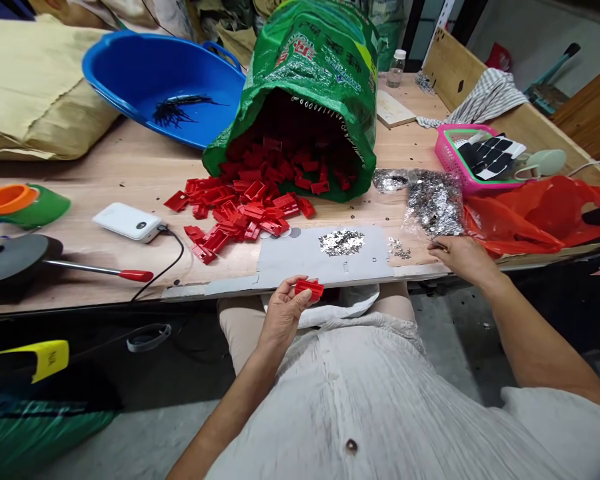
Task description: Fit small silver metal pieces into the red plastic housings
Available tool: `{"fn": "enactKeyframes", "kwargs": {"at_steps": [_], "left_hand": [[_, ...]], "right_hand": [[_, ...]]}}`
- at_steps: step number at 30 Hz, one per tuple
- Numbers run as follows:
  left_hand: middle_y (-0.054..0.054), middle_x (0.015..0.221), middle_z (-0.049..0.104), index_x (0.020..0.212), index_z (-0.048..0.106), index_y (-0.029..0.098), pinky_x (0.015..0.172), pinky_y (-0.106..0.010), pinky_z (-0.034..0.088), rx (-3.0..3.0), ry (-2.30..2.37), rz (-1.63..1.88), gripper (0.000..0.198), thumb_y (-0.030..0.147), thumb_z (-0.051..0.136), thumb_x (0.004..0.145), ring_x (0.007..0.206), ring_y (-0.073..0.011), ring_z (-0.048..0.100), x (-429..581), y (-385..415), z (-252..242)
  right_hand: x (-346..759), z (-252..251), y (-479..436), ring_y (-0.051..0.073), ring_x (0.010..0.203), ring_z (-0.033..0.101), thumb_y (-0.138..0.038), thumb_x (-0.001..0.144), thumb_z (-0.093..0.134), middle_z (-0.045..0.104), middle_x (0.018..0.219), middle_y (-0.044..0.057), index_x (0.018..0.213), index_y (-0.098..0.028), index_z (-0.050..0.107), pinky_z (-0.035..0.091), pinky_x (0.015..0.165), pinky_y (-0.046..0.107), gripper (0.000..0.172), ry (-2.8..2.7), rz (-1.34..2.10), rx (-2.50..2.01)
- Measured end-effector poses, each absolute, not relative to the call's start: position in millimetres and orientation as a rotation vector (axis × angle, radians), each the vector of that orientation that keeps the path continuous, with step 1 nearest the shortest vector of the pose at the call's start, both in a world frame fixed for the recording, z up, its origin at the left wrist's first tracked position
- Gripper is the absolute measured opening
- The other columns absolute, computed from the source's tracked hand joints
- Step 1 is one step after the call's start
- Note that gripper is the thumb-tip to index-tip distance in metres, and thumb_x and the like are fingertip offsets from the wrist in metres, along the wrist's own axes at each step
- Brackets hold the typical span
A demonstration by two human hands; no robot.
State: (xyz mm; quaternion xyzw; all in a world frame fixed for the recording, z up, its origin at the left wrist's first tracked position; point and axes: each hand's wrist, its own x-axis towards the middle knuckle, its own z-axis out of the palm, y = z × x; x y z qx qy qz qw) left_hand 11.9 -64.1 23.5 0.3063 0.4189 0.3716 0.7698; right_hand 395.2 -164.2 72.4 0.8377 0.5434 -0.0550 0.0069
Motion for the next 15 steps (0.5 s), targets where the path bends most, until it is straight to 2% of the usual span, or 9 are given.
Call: {"fn": "enactKeyframes", "kwargs": {"at_steps": [5, 15], "left_hand": [[-0.007, 0.100, 0.075, 0.098, 0.063, 0.017, 0.076, -0.029, 0.056, 0.679, 0.910, 0.817, 0.044, 0.023, 0.086, 0.061, 0.085, -0.0179, 0.072, 12.1, -63.8, 23.8], [-0.007, 0.101, 0.075, 0.099, 0.062, 0.017, 0.077, -0.029, 0.056, 0.685, 0.912, 0.800, 0.043, 0.024, 0.085, 0.063, 0.085, -0.0173, 0.072, 12.4, -64.5, 20.4]], "right_hand": [[379.8, 45.6, -159.6, 0.021, 0.081, 0.066, -0.031, 0.085, 0.058, 0.076, 0.091, 0.003, 0.093, -0.026, 0.073, 0.044, 0.071, 0.030, 0.018, 1.922, -0.289, 2.697], [372.9, 15.7, -149.8, 0.022, 0.092, 0.066, -0.034, 0.089, 0.058, 0.074, 0.101, 0.005, 0.103, -0.024, 0.069, 0.046, 0.078, 0.032, 0.021, 2.050, -0.244, 2.726]]}}
